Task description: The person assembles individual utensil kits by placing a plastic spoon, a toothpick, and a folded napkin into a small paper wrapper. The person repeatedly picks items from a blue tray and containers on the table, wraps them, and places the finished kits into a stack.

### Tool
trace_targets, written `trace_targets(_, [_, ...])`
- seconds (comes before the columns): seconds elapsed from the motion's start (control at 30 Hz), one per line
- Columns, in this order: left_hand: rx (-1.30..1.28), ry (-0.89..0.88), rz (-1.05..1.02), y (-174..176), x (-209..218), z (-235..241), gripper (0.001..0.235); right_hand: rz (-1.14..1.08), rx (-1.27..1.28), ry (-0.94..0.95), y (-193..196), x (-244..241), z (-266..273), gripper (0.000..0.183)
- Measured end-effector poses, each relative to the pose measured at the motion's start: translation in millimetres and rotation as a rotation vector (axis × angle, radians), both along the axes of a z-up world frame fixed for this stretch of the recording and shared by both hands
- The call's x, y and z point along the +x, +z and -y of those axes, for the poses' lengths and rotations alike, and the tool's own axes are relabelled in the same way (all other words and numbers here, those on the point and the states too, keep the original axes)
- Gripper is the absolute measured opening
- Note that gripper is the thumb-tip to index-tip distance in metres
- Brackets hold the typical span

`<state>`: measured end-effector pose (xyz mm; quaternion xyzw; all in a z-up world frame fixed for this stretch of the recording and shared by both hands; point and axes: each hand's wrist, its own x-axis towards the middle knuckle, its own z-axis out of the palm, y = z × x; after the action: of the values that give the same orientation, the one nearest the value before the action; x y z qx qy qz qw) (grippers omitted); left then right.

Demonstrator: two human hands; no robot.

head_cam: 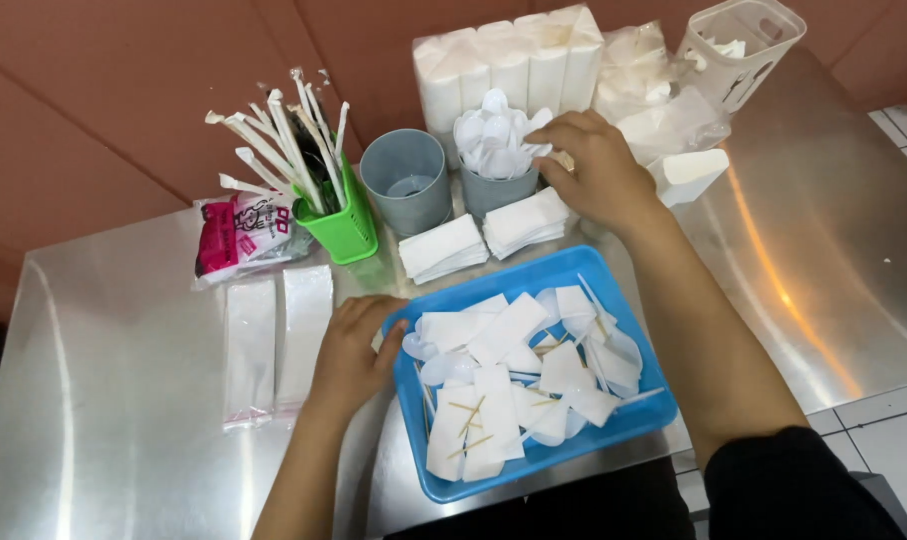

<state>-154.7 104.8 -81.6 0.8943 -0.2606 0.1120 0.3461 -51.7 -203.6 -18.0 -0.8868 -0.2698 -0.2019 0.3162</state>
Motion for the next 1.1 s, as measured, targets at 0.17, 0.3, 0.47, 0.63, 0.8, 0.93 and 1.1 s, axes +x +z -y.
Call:
trace_targets(0.17, [0.214,0.005,-0.099,-25.9,-70.7,4.0,0.016,-0.175,0.008,0.116,-4.7,-80.1,-25.1,0.026])
trace_targets(0.3, [0.187,0.071,-0.089,-51.5,-98.8,15.7,0.02,-0.344,-0.166,0.132,-71.7,-121.8,-12.0,0.029])
trace_targets(0.47, [0.248,0.074,-0.039,-45.7,-80.3,32.5,0.019,-0.415,-0.121,0.056,-79.4,-176.3,-6.2,0.023])
trace_targets(0.63, [0.471,0.063,-0.123,-41.5,-53.8,53.0,0.025,-0.466,-0.049,-0.026,-80.3,-208.1,3.3,0.02])
trace_targets(0.8, [0.5,0.104,-0.424,-30.0,-49.0,64.2,0.028,-0.47,0.007,-0.091,-85.5,-218.6,17.6,0.02])
trace_targets(0.93, [0.359,0.082,-0.494,-26.6,-49.7,59.6,0.022,-0.476,0.007,-0.118,-85.8,-218.4,24.7,0.02])
trace_targets(1.1, [0.301,-0.006,-0.492,-47.2,-46.2,40.8,0.016,-0.408,0.039,-0.107,-74.1,-216.0,25.7,0.019])
